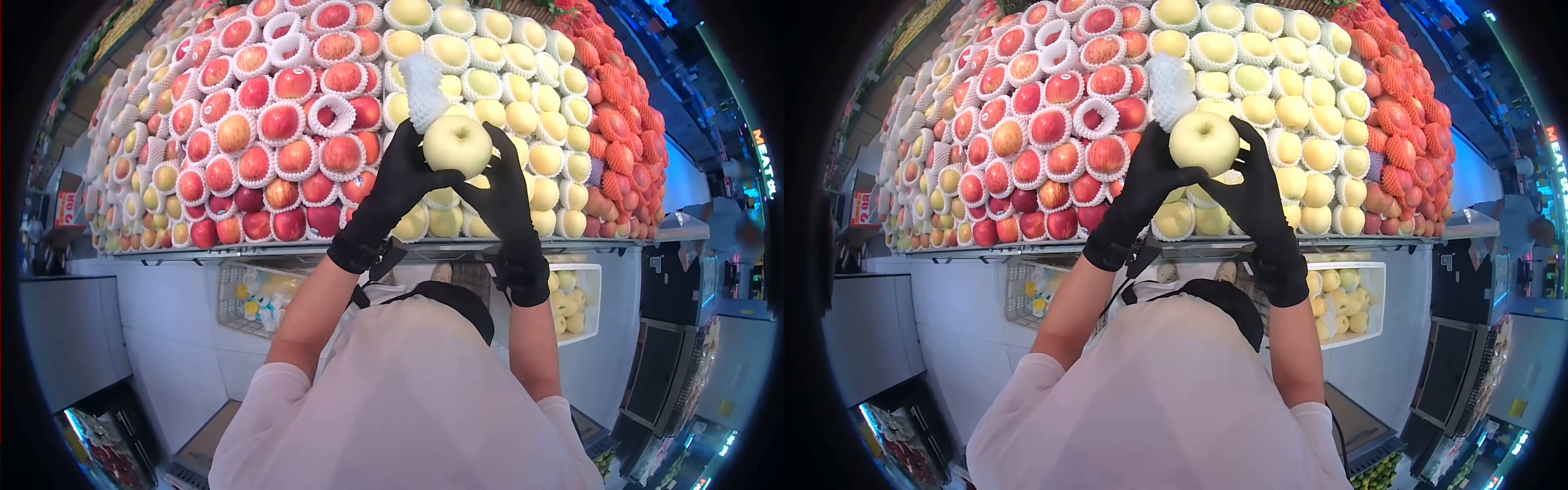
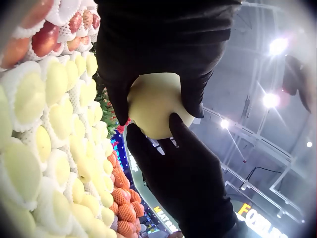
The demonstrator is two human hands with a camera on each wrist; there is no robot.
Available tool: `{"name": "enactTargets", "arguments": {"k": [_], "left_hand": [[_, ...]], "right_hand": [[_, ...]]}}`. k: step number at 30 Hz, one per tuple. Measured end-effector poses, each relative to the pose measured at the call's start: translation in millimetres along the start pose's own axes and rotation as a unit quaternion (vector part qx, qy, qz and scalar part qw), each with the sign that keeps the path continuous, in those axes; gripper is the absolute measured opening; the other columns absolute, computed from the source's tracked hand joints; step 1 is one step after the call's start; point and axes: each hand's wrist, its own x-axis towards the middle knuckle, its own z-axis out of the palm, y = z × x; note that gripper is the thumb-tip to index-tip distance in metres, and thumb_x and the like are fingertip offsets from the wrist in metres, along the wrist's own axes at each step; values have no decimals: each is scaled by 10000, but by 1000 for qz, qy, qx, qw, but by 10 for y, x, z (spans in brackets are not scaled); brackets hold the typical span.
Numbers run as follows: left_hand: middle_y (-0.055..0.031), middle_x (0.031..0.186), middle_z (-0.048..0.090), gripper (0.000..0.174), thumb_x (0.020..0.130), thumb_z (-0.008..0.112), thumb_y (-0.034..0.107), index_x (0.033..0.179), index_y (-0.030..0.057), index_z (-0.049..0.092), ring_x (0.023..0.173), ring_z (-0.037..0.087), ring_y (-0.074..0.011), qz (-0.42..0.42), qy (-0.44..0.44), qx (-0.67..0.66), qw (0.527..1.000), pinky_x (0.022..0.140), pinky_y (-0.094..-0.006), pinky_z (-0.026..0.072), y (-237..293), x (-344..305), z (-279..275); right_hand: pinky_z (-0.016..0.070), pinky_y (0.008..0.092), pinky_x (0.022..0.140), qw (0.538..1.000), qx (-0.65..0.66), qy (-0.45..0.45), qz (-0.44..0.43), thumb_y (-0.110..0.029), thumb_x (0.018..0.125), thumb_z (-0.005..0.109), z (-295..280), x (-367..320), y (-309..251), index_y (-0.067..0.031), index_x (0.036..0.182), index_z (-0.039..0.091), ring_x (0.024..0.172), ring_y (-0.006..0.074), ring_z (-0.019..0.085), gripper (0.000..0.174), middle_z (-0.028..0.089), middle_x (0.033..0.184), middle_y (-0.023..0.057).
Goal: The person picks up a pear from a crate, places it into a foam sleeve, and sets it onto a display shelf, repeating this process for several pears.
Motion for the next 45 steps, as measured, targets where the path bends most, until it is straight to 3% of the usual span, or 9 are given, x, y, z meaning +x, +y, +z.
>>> {"name": "enactTargets", "arguments": {"k": [7,13,18,22,23,25,31,42,45], "left_hand": [[-136,1276,548,547,934,648,221,1359,-1,386,1151,574,-232,-169,-41,-307,936,953,-369,514,24,27,-94],[-133,1255,559,528,922,652,108,1360,9,374,1133,578,-214,-116,-98,-216,964,919,-357,530,101,55,-26],[-126,1278,539,573,885,688,60,1358,19,368,1125,577,-206,-127,-146,-334,922,932,-356,519,23,26,-113],[-130,1291,534,592,903,687,171,1375,18,364,1139,576,-230,43,-110,96,988,950,-366,510,96,30,-103],[-132,1280,543,601,904,684,214,1375,15,368,1139,578,-237,-59,-88,-78,991,950,-371,510,53,52,-126],[-135,1259,560,628,907,678,300,1375,11,375,1140,583,-251,-254,-34,-408,876,949,-381,511,-54,83,-174],[-154,1237,551,524,870,727,195,1267,-11,454,1073,612,-201,-77,29,-49,995,802,-315,561,-34,14,-71],[-98,1120,639,232,1014,492,128,1185,20,605,937,635,-131,35,134,141,980,711,-266,552,-87,113,-379],[-62,1042,654,186,955,599,134,1093,15,635,846,634,-109,29,149,270,951,618,-243,539,-151,202,-479]], "right_hand": [[510,262,733,996,-56,-33,60,50,747,746,-30,15,-233,-94,1489,306,850,114,592,874,581,1200,79],[471,231,684,994,-24,-7,103,25,780,726,17,51,-147,-86,1481,340,739,80,553,808,614,884,25],[459,239,665,994,-36,10,102,-35,762,758,43,89,2,-79,1467,381,723,77,502,801,580,1045,56],[469,247,681,985,-51,-21,161,-78,763,776,49,106,-225,-71,1468,380,732,84,498,809,536,1250,97],[479,256,702,987,-38,-30,156,-83,764,778,40,117,-206,-75,1474,366,758,93,514,821,527,1267,103],[500,274,743,988,-12,-49,147,-94,766,780,20,115,-131,-81,1488,336,809,110,546,847,510,1301,115],[487,340,917,997,-21,4,71,-151,751,807,157,110,26,-18,1432,341,1109,213,545,836,518,1277,129],[478,347,949,985,58,41,155,-133,737,806,-100,-9,129,-10,1335,442,1119,204,545,710,561,1214,106],[481,343,944,982,62,25,176,-136,741,800,-221,-69,93,-11,1339,442,1118,203,547,709,562,1216,105]]}}
